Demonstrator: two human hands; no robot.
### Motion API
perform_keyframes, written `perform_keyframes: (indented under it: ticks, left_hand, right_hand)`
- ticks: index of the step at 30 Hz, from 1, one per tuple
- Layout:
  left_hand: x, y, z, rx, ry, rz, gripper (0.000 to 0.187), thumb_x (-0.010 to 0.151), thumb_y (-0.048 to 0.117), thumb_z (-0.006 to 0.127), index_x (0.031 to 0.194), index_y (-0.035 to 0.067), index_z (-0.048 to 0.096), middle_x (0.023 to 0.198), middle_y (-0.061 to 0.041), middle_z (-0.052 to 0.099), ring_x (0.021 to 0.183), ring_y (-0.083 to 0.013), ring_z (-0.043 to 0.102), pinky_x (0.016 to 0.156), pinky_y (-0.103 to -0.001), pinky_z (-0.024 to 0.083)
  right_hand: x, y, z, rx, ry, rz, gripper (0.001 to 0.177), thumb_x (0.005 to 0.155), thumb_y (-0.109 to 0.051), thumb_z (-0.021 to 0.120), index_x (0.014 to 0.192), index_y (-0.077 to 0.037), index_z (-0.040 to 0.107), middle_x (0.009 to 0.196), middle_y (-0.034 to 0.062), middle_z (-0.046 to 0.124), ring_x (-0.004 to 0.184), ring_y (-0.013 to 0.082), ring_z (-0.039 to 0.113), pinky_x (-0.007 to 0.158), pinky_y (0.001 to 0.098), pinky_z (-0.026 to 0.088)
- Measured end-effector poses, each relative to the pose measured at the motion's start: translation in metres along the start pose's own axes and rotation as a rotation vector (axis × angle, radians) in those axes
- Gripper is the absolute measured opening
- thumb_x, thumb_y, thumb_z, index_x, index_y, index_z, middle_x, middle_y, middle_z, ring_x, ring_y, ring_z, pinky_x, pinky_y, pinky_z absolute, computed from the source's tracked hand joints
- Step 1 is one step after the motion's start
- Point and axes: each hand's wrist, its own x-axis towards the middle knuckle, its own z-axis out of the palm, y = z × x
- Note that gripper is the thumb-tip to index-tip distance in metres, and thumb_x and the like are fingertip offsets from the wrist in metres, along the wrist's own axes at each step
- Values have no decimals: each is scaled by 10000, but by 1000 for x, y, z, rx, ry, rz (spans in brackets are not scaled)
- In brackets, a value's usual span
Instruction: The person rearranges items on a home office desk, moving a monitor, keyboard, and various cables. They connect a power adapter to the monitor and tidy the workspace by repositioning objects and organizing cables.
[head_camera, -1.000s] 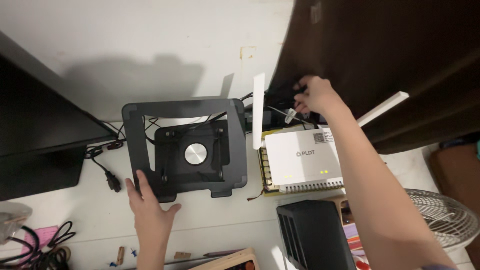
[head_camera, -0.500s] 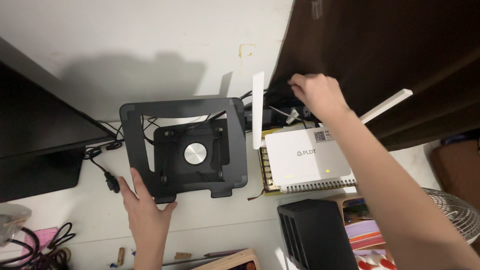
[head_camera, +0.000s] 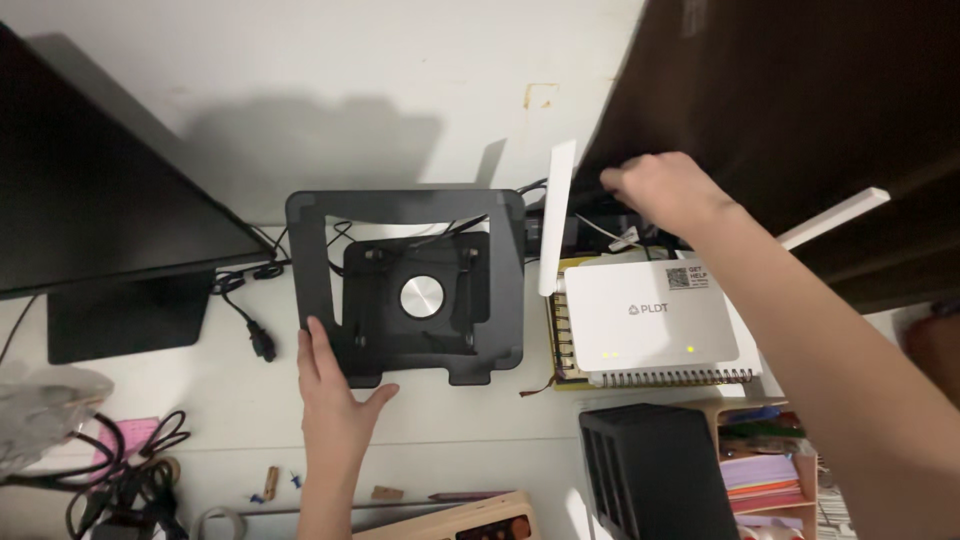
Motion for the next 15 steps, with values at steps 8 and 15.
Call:
perform_keyframes:
  ticks: [8,15]
  left_hand:
    - [1,0,-2,0,6,13,1334,550,172,954,1600,105,134,1601,-276,263,1410,-476,369,1043,-472,460]
    - [-2,-14,-17,-15,-10,-3,1295,575,138,942,1592,124,140,1598,-283,262,1413,-475,357,1067,-467,429]
  right_hand:
    - [27,2,17,-372,-416,151,155,890,-159,706,1027,-156,779,1042,72,767,1009,245,743,820,369,609]
    - [22,10,56,-327,-425,276,198,969,-124,643,1069,-189,801,1132,66,787,1088,238,751,897,386,610]
